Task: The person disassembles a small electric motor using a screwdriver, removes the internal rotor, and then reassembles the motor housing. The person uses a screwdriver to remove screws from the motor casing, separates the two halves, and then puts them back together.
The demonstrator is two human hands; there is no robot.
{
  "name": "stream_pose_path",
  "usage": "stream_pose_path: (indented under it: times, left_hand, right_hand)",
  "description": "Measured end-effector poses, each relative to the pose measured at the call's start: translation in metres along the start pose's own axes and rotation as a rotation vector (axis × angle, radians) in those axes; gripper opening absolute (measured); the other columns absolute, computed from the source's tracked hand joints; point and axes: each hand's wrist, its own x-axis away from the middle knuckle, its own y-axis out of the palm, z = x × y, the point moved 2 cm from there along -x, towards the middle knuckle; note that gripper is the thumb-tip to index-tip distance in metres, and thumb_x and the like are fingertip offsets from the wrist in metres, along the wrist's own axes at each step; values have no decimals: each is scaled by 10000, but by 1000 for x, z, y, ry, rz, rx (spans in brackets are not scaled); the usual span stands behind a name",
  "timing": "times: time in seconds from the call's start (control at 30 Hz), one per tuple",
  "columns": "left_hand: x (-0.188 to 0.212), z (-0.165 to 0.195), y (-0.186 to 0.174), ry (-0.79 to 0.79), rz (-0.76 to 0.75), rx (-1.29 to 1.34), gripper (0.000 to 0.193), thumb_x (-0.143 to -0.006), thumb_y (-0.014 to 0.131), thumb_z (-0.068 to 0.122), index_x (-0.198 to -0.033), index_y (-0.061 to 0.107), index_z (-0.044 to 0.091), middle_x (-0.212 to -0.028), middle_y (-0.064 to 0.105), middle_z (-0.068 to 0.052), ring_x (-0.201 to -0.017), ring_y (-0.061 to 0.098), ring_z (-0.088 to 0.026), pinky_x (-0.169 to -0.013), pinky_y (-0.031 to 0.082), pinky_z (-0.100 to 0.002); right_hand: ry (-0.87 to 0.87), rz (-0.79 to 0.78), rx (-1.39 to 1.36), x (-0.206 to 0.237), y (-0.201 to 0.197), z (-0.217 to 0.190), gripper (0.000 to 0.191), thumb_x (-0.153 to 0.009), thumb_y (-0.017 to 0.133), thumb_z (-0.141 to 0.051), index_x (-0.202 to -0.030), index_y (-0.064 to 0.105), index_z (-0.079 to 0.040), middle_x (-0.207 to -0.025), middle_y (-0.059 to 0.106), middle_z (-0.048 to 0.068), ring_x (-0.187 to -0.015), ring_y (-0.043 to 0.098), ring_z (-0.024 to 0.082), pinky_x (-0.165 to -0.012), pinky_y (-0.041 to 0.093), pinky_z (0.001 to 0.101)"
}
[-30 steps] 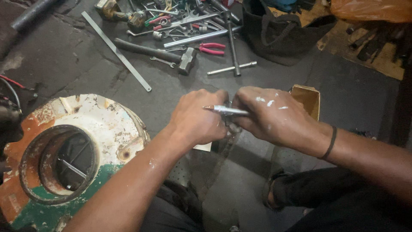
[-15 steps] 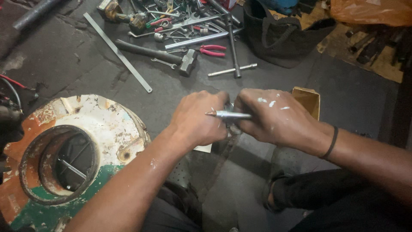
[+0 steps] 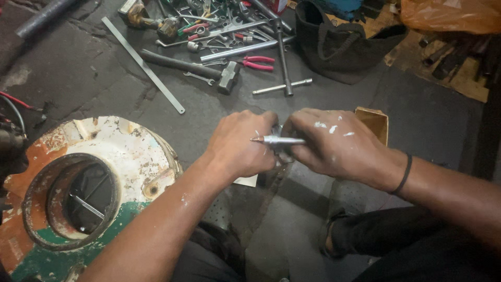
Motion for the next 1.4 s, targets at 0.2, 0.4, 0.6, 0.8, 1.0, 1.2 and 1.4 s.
stream_pose_path:
  times: [0.2, 0.4, 0.6, 0.8, 1.0, 1.2, 1.4]
  left_hand:
    - [-1, 0, -1, -16, -22, 22, 306, -699, 755, 282, -922, 706, 79, -809, 726, -213, -820, 717, -418, -761, 558, -525]
    - [0, -1, -1, -6, -18, 11, 354, -665, 755, 248, -973, 713, 80, -813, 728, -220, -827, 714, -424, -768, 556, -530]
    - [0, -1, -2, 13, -8, 19, 443, -617, 783, 237, -1026, 709, 83, -815, 728, -216, -816, 712, -423, -757, 553, -533]
    - [0, -1, -2, 15, -16, -18, 421, -616, 784, 212, -1008, 706, 77, -815, 728, -211, -819, 713, -420, -760, 557, -527]
    - [2, -2, -4, 68, 28, -12, 483, -602, 842, 276, -1005, 694, 55, -811, 727, -210, -815, 709, -419, -742, 553, -531]
    - [1, 1, -2, 31, -31, -50, 475, -637, 834, 280, -1035, 690, 64, -825, 730, -203, -821, 720, -400, -767, 560, -511]
    - [3, 0, -4, 20, -42, -51, 498, -640, 846, 327, -1039, 696, 69, -833, 732, -197, -830, 716, -402, -768, 557, -512]
  right_hand:
    - [95, -123, -22, -1, 4, 2, 241, -829, 752, -214, -937, 587, -76, -763, 673, 103, -636, 701, 281, -567, 561, 430]
    - [-8, -37, 85, -1, -2, -3, 277, -780, 770, -180, -950, 596, -48, -822, 691, 112, -685, 699, 328, -563, 549, 452]
    - [-128, 10, 191, 3, -5, -7, 236, -815, 754, -222, -938, 613, -79, -769, 634, 78, -611, 661, 281, -492, 518, 424]
    - [-147, 8, 237, 3, 0, -7, 213, -850, 734, -196, -922, 579, -69, -762, 589, 65, -616, 650, 245, -483, 503, 407]
    - [-241, 48, 269, 6, -4, -11, 184, -819, 709, -189, -916, 598, -81, -761, 590, 73, -631, 657, 247, -485, 510, 407]
    - [-104, -85, 309, 5, 0, -12, 130, -895, 670, -191, -871, 589, -92, -763, 602, 56, -635, 667, 233, -494, 520, 394]
    - [-200, 0, 276, 6, -5, -14, 165, -846, 691, -203, -924, 614, -80, -749, 595, 64, -626, 664, 238, -481, 508, 399]
